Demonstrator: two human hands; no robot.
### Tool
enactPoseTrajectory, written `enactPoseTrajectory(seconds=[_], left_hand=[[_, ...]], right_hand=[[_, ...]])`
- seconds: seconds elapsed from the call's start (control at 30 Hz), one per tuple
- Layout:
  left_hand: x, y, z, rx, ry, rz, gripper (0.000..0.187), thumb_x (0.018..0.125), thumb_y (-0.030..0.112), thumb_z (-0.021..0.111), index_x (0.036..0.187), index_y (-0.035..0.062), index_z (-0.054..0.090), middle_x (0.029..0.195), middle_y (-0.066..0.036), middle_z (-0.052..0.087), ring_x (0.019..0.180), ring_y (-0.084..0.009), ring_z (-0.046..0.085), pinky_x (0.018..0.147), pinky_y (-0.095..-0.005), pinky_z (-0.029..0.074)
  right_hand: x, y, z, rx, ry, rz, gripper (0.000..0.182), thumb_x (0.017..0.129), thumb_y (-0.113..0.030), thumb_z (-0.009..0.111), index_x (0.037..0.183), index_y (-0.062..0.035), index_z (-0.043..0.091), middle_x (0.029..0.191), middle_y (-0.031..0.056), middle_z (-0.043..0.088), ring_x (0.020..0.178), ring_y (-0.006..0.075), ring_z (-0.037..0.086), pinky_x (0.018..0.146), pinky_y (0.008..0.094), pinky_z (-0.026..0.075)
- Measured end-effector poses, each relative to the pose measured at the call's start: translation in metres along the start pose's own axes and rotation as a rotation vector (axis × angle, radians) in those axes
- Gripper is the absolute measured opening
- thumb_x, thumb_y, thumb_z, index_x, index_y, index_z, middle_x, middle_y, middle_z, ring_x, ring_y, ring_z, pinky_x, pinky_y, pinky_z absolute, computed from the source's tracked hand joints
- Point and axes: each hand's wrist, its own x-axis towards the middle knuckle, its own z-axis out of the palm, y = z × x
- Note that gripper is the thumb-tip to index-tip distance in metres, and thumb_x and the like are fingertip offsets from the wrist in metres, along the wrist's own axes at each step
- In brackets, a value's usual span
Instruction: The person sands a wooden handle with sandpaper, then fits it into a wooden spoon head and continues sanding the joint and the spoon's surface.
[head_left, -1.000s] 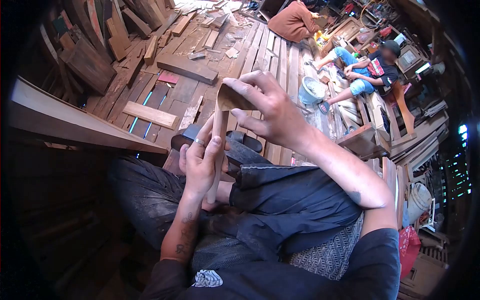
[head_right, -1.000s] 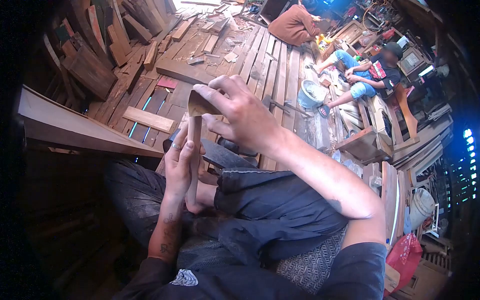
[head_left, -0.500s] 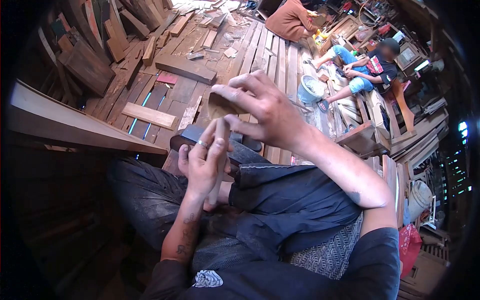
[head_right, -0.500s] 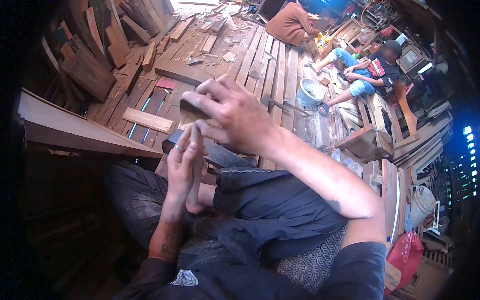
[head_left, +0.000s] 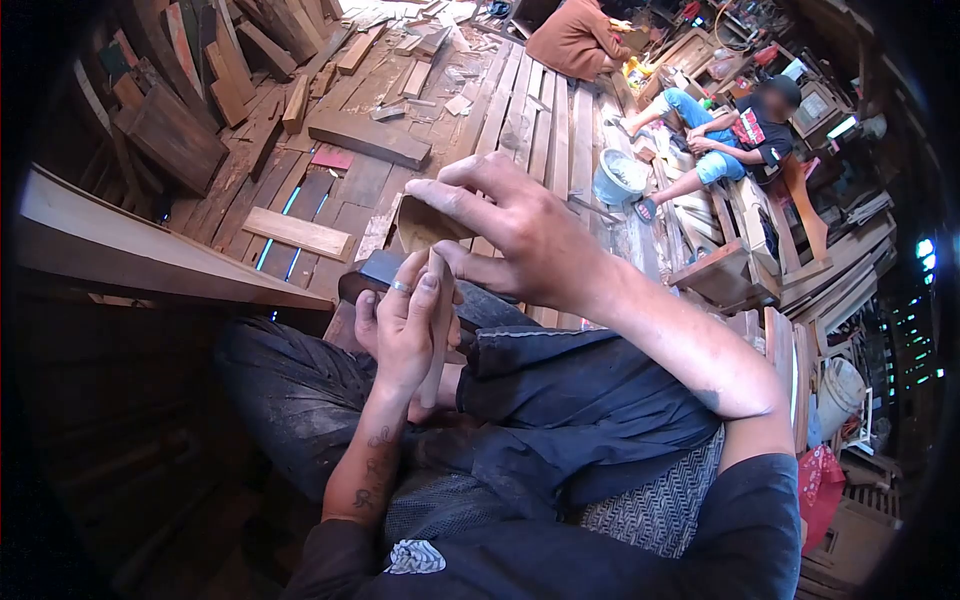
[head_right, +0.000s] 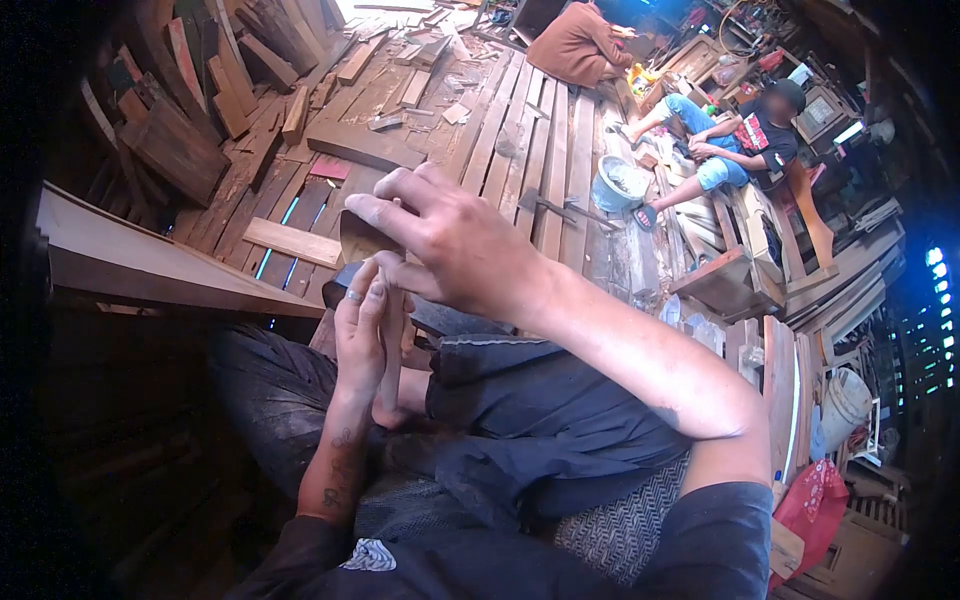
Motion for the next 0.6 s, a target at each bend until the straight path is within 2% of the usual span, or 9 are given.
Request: enactPoseTrajectory(seconds=[0.1, 0.13, 0.23, 0.3, 0.37, 0.4, 0.5, 0.53, 0.6], left_hand=[[0.002, 0.02, -0.002, 0.154, 0.05, 0.023, 0.049, 0.115, 0.026, 0.051, 0.154, -0.0019, 0.05, 0.099, -0.012, 0.071, 0.066, -0.0114, 0.064, 0.059, -0.0238, 0.052], [0.002, 0.021, -0.003, 0.084, 0.049, 0.02, 0.048, 0.114, 0.027, 0.052, 0.153, -0.002, 0.052, 0.101, -0.012, 0.072, 0.066, -0.0112, 0.065, 0.059, -0.024, 0.052], [0.007, -0.003, 0.0, 0.187, 0.108, 0.121, 0.05, 0.114, 0.027, 0.053, 0.157, 0.0003, 0.05, 0.099, -0.012, 0.072, 0.062, -0.0099, 0.063, 0.055, -0.024, 0.051], [0.006, -0.013, -0.009, 0.215, 0.076, 0.125, 0.05, 0.114, 0.027, 0.052, 0.156, 0.0006, 0.05, 0.099, -0.012, 0.072, 0.061, -0.0088, 0.062, 0.054, -0.0228, 0.05], [0.002, 0.018, 0.0, 0.187, 0.069, 0.06, 0.048, 0.115, 0.026, 0.052, 0.154, -0.0004, 0.051, 0.1, -0.012, 0.071, 0.061, -0.0091, 0.062, 0.055, -0.0219, 0.05], [0.002, 0.021, 0.0, 0.073, 0.07, 0.035, 0.047, 0.115, 0.026, 0.051, 0.155, 0.001, 0.051, 0.098, -0.011, 0.07, 0.059, -0.0095, 0.06, 0.054, -0.0217, 0.048], [0.002, 0.009, 0.001, 0.064, 0.075, 0.009, 0.051, 0.114, 0.031, 0.053, 0.155, 0.0005, 0.048, 0.093, -0.01, 0.066, 0.059, -0.0115, 0.059, 0.05, -0.0237, 0.048], [0.004, 0.003, 0.0, 0.1, 0.042, 0.002, 0.052, 0.114, 0.032, 0.053, 0.155, 0.0003, 0.047, 0.093, -0.011, 0.066, 0.057, -0.0122, 0.059, 0.049, -0.024, 0.047], [0.001, 0.005, -0.001, 0.084, 0.073, -0.006, 0.053, 0.114, 0.032, 0.054, 0.155, 0.0001, 0.047, 0.093, -0.011, 0.066, 0.058, -0.0123, 0.059, 0.05, -0.0244, 0.048]], right_hand=[[-0.006, 0.013, 0.001, -0.002, 0.014, 0.107, 0.057, 0.089, -0.014, 0.078, 0.143, -0.0044, 0.063, 0.12, 0.0139, 0.066, 0.11, 0.0318, 0.066, 0.098, 0.0423, 0.058], [-0.007, 0.015, 0.002, -0.037, 0.049, 0.105, 0.056, 0.089, -0.015, 0.078, 0.143, -0.0054, 0.064, 0.119, 0.0143, 0.065, 0.108, 0.0315, 0.067, 0.096, 0.0422, 0.059], [-0.004, 0.003, 0.003, 0.02, -0.039, 0.053, 0.053, 0.093, -0.021, 0.076, 0.141, -0.0033, 0.062, 0.124, 0.0165, 0.064, 0.117, 0.0329, 0.065, 0.098, 0.0439, 0.061], [-0.002, 0.001, 0.001, -0.038, -0.037, 0.025, 0.052, 0.093, -0.021, 0.076, 0.14, -0.0028, 0.063, 0.123, 0.0164, 0.065, 0.116, 0.0325, 0.066, 0.097, 0.0437, 0.061], [-0.005, 0.01, 0.0, -0.043, -0.019, 0.06, 0.053, 0.093, -0.021, 0.076, 0.14, -0.0028, 0.063, 0.121, 0.0159, 0.066, 0.116, 0.0323, 0.066, 0.097, 0.0437, 0.062], [-0.005, 0.013, -0.001, -0.067, 0.015, 0.075, 0.052, 0.092, -0.021, 0.077, 0.139, -0.0024, 0.064, 0.121, 0.0156, 0.066, 0.115, 0.0322, 0.066, 0.096, 0.0435, 0.062], [-0.005, 0.006, 0.008, -0.003, 0.012, 0.06, 0.057, 0.089, -0.017, 0.078, 0.144, -0.0075, 0.065, 0.118, 0.0146, 0.066, 0.108, 0.0309, 0.068, 0.094, 0.0421, 0.06], [-0.002, 0.004, 0.008, -0.04, 0.025, -0.009, 0.056, 0.09, -0.018, 0.077, 0.144, -0.0077, 0.065, 0.118, 0.0149, 0.066, 0.107, 0.0301, 0.068, 0.09, 0.0415, 0.061], [-0.004, 0.008, 0.009, -0.06, 0.027, 0.021, 0.055, 0.091, -0.019, 0.076, 0.144, -0.0077, 0.066, 0.117, 0.0147, 0.066, 0.106, 0.0297, 0.068, 0.09, 0.0415, 0.061]])
